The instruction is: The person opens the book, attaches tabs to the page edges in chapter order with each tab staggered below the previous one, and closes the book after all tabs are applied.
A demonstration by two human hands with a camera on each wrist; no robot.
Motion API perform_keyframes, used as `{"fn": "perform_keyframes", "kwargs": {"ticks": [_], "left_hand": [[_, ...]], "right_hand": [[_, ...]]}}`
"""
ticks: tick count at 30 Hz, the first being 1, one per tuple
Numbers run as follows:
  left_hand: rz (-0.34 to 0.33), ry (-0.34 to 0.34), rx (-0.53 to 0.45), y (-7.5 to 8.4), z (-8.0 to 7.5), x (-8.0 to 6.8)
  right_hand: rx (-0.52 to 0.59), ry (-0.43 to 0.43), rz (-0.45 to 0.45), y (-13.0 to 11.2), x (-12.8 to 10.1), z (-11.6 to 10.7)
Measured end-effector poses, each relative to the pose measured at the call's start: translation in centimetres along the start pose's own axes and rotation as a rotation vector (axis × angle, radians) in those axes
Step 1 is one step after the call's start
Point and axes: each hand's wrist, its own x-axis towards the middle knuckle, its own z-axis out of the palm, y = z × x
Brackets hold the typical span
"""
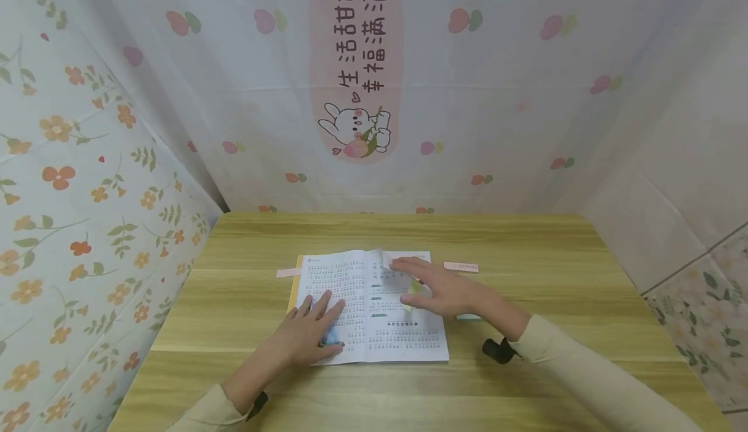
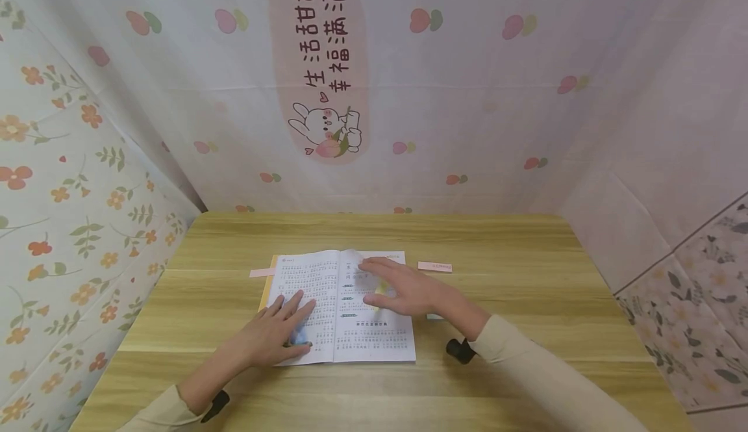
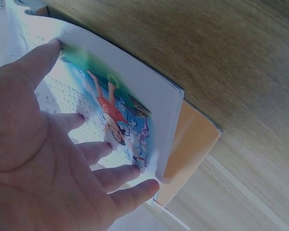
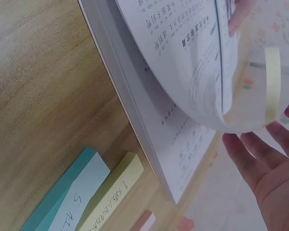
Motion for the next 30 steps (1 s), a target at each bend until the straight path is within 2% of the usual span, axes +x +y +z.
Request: {"fn": "perform_keyframes", "kwargs": {"ticks": [11,14,18,21,24,27,30], "left_hand": [[0.007,-0.004,-0.034,-0.1,-0.6,-0.1],[0.031,0.044,-0.046,-0.1,-0.7,0.0],[0.092,0.145,-0.031,0.3,-0.9,0.3],[0.135,0.224,0.0,1.5,-1.0,0.8],[0.159,0.278,0.023,3.7,-1.1,1.4],[0.184,0.277,0.037,6.4,-0.5,2.2],[0.207,0.239,0.036,8.7,0.6,2.9]], "right_hand": [[0.18,0.004,0.002,-0.3,-0.7,-0.2],[0.22,0.015,0.007,-0.3,-1.0,0.0],[0.244,0.044,0.045,0.0,-1.0,0.3],[0.276,0.085,0.078,0.5,-0.9,0.3],[0.334,0.123,0.081,1.2,-0.7,0.2],[0.427,0.129,0.054,1.8,-0.6,0.0],[0.501,0.12,0.031,2.3,-0.6,0.0]]}}
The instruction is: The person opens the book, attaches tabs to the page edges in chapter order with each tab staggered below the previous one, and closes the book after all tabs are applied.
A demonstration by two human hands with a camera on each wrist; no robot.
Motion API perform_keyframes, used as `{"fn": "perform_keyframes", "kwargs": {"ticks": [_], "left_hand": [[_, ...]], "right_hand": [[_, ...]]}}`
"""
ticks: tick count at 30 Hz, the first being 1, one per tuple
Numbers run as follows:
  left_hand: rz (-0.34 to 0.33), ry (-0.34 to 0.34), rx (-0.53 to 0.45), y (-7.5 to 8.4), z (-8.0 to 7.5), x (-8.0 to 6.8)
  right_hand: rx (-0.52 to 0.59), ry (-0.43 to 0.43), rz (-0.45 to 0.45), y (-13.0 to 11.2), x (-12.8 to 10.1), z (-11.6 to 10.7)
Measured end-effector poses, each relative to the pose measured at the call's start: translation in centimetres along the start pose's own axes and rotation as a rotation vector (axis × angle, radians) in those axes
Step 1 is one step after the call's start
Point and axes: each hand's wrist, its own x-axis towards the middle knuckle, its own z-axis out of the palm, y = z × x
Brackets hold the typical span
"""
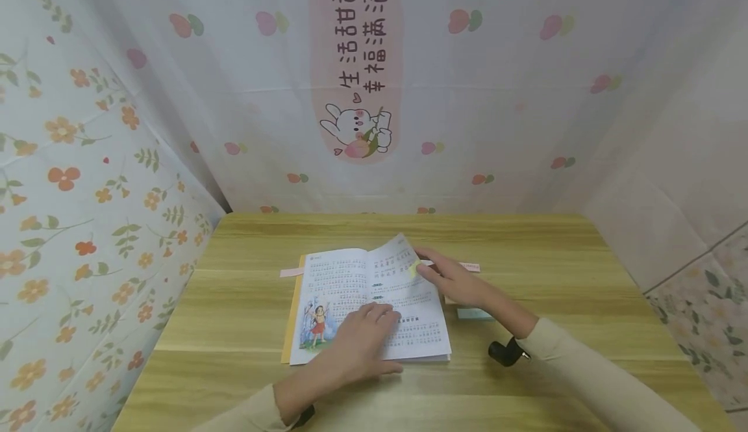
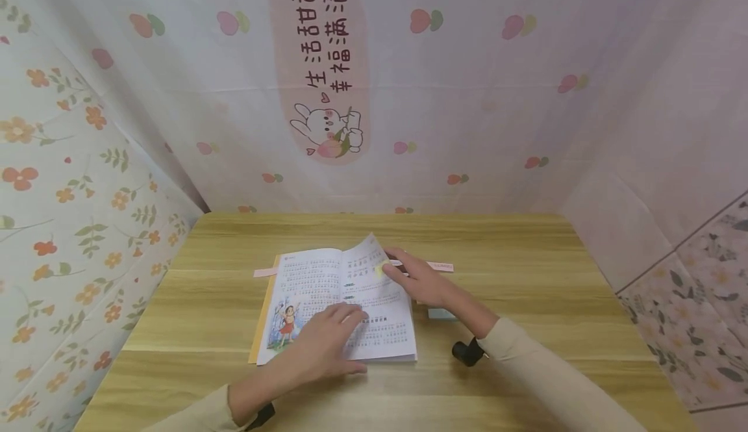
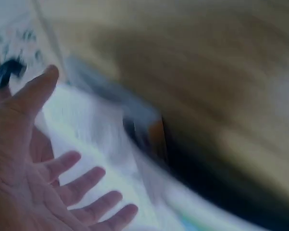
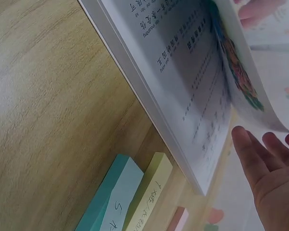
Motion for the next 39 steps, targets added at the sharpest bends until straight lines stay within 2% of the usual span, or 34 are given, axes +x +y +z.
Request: {"fn": "perform_keyframes", "kwargs": {"ticks": [3,6,11,18,26,39], "left_hand": [[0.007,-0.014,0.008,1.0,1.1,0.6],[0.002,0.004,0.033,0.9,1.5,0.9],[0.004,0.01,0.054,0.4,1.5,1.2],[-0.001,-0.021,0.027,-0.2,1.5,1.3],[0.009,-0.004,-0.02,-0.6,1.2,1.2],[-0.022,-0.015,-0.028,-0.9,0.8,1.4]], "right_hand": [[0.009,0.002,0.0,0.1,0.0,-0.1],[-0.005,0.008,0.003,0.1,0.1,-0.1],[-0.043,0.025,0.014,0.4,-0.1,-0.1],[-0.119,0.03,0.032,0.9,-0.6,-0.5],[-0.213,0.101,0.139,2.2,-1.5,-1.5],[-0.267,0.129,0.212,4.0,-2.3,-2.6]]}}
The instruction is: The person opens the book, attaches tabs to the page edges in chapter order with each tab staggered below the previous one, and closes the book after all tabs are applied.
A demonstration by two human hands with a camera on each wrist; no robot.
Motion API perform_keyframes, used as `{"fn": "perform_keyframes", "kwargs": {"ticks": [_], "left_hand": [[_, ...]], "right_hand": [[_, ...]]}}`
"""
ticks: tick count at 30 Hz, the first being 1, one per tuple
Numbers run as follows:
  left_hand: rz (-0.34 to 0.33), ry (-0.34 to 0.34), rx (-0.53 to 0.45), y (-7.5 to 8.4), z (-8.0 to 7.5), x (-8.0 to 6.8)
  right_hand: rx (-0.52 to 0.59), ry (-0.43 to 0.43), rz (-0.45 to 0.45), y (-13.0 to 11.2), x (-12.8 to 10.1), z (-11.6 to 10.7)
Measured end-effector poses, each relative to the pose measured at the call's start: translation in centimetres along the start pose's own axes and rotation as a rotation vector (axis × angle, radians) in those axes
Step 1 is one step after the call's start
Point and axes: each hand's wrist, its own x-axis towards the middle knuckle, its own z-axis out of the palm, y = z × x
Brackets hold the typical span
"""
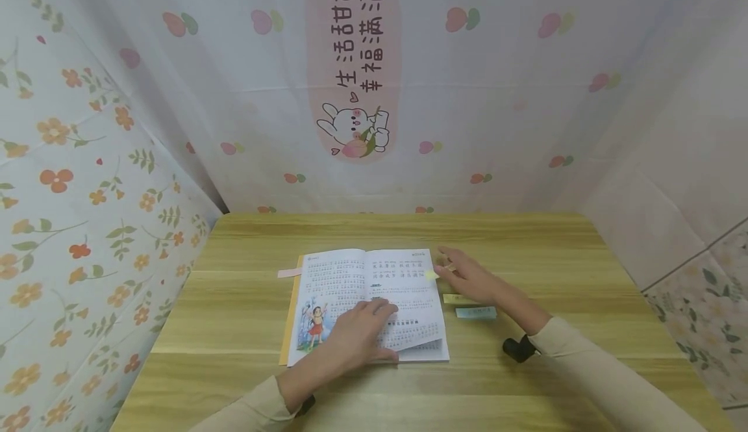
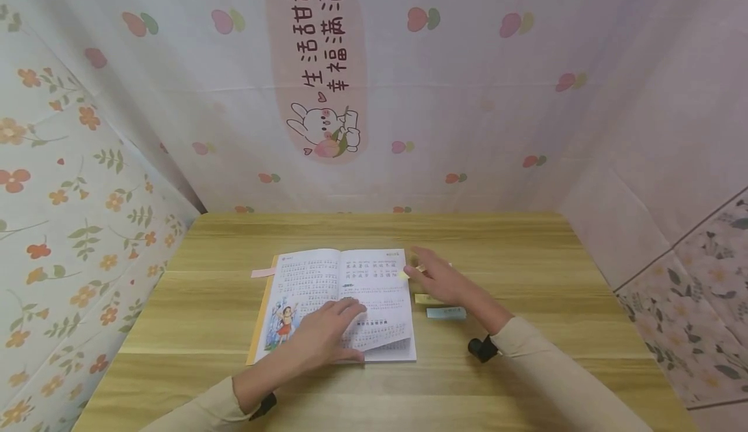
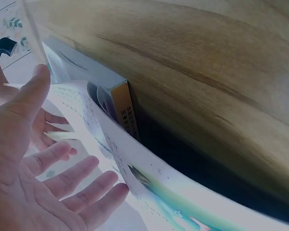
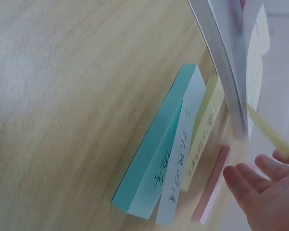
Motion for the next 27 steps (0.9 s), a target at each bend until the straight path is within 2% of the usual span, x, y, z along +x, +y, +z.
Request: {"fn": "perform_keyframes", "kwargs": {"ticks": [13,23,27], "left_hand": [[-0.023,0.058,0.052,-0.7,-1.0,-0.7],[-0.041,0.098,0.044,-1.6,-2.0,-1.2],[-0.033,0.123,0.004,-1.7,-2.4,-1.3]], "right_hand": [[-0.059,0.152,-0.007,0.9,0.3,-1.0],[-0.054,0.151,-0.03,1.5,-0.1,-1.0],[-0.04,0.14,-0.018,1.3,-0.2,-0.8]]}}
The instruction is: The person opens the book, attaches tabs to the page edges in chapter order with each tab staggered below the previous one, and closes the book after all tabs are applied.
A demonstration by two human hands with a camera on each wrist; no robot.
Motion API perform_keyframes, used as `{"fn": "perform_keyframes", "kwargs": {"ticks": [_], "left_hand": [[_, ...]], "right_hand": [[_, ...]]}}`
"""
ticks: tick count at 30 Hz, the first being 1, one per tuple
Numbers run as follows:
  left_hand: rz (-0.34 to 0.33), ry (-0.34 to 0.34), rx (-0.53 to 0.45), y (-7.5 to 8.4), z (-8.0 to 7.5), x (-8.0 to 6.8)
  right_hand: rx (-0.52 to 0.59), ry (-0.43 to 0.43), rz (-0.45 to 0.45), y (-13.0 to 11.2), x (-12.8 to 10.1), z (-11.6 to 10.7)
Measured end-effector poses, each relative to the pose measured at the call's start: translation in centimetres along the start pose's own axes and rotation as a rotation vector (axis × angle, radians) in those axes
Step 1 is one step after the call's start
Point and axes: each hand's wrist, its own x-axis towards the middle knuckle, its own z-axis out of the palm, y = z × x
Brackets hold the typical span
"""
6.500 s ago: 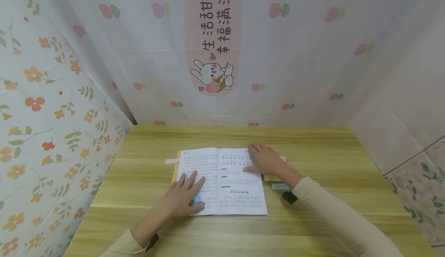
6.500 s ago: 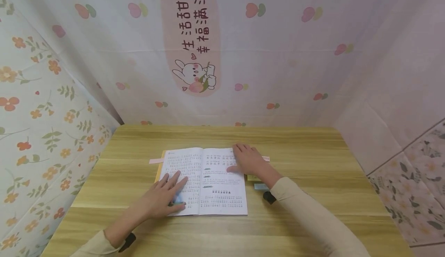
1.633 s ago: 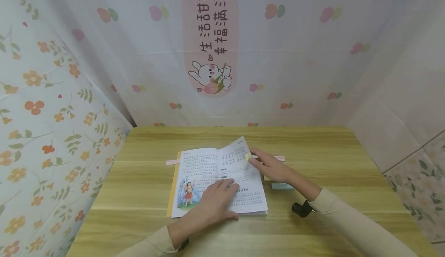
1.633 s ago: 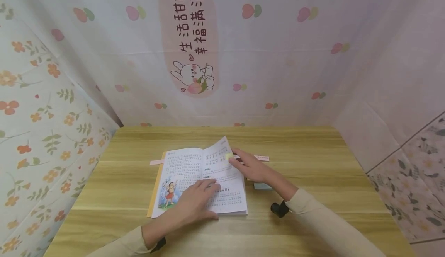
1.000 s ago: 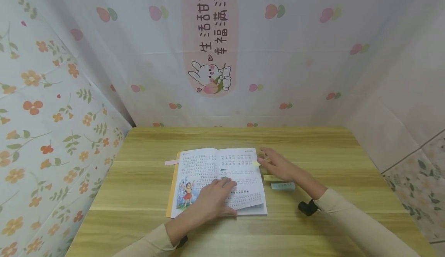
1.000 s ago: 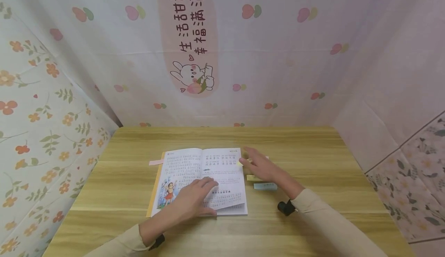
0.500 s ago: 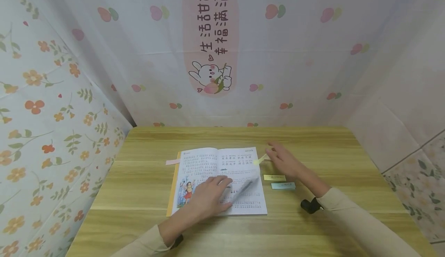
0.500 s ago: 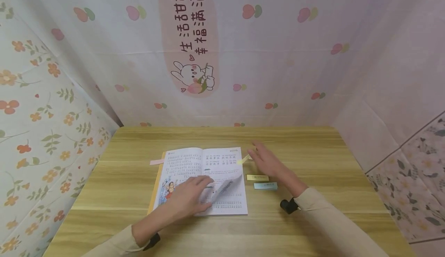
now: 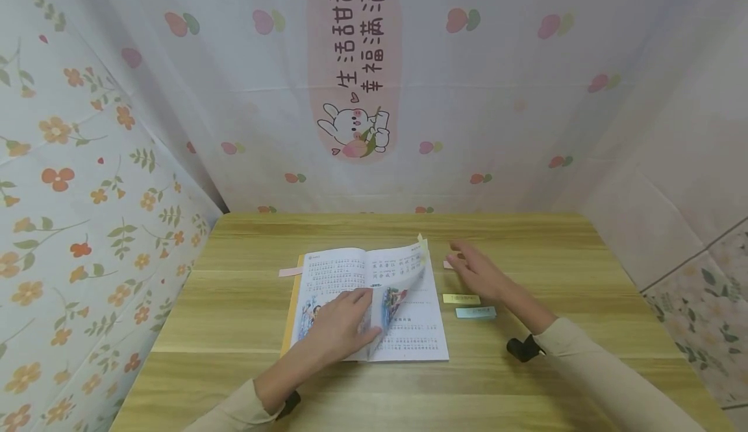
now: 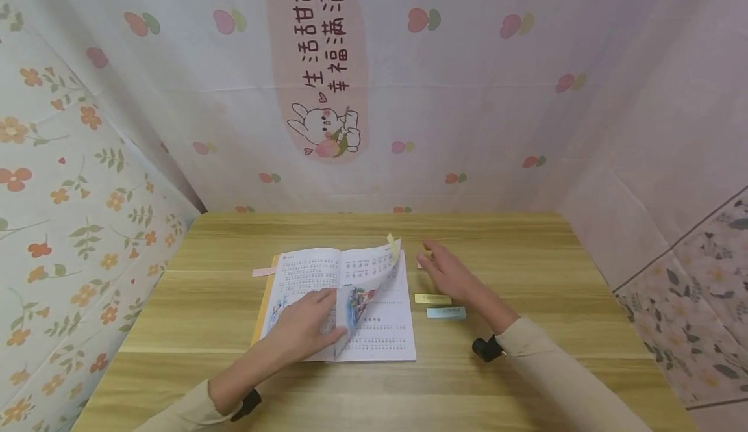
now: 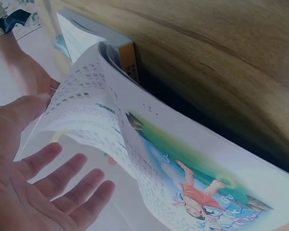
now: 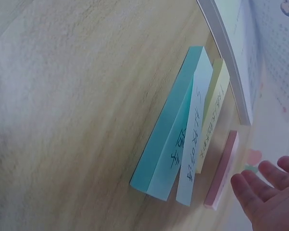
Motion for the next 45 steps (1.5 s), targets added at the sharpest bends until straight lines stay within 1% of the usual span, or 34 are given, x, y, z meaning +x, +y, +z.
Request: {"fn": "perform_keyframes", "kwargs": {"ticks": [5,9,12,15,18,23,26,30,33,36,39,41,43,45], "left_hand": [[0.011,0.037,-0.041,0.1,-0.3,0.0],[-0.003,0.049,-0.054,-0.1,-0.7,0.1],[-0.021,0.061,-0.059,-0.4,-0.8,0.2],[-0.03,0.075,-0.066,-0.5,-0.9,0.2],[-0.032,0.08,-0.075,-0.5,-1.1,0.2],[-0.045,0.076,-0.076,-0.5,-1.3,0.1],[-0.052,0.083,-0.08,-0.7,-1.5,0.0],[-0.056,0.099,-0.102,-1.1,-1.6,-0.1],[-0.06,0.113,-0.119,-1.2,-1.8,-0.3],[-0.069,0.124,-0.124,-1.3,-2.1,-0.5],[-0.078,0.109,-0.119,-1.5,-2.5,-0.8],[-0.096,0.089,-0.127,-1.6,-2.9,-1.0],[-0.122,0.069,-0.147,-1.8,-3.7,-1.2],[-0.151,0.064,-0.185,-2.0,-4.6,-1.4]], "right_hand": [[0.019,-0.019,0.026,-0.2,-0.1,0.3],[0.031,-0.028,0.032,-0.2,-0.1,0.5],[0.024,-0.026,0.014,-0.4,0.0,0.7],[0.007,-0.024,-0.023,-0.7,0.0,1.1],[0.0,-0.041,-0.052,-1.4,0.1,1.5],[0.02,-0.09,-0.056,-2.6,0.3,2.0],[0.035,-0.111,-0.076,-3.3,0.4,2.2],[0.061,-0.121,-0.105,-4.0,0.7,2.3],[0.078,-0.119,-0.097,-4.6,0.8,2.5],[0.052,-0.125,-0.106,-5.3,1.2,3.0],[0.002,-0.127,-0.144,-6.0,1.6,3.8],[-0.023,-0.122,-0.16,-6.5,1.8,4.3],[-0.016,-0.116,-0.171,-7.0,2.0,4.7],[-0.002,-0.118,-0.175,-7.4,2.0,5.0]]}}
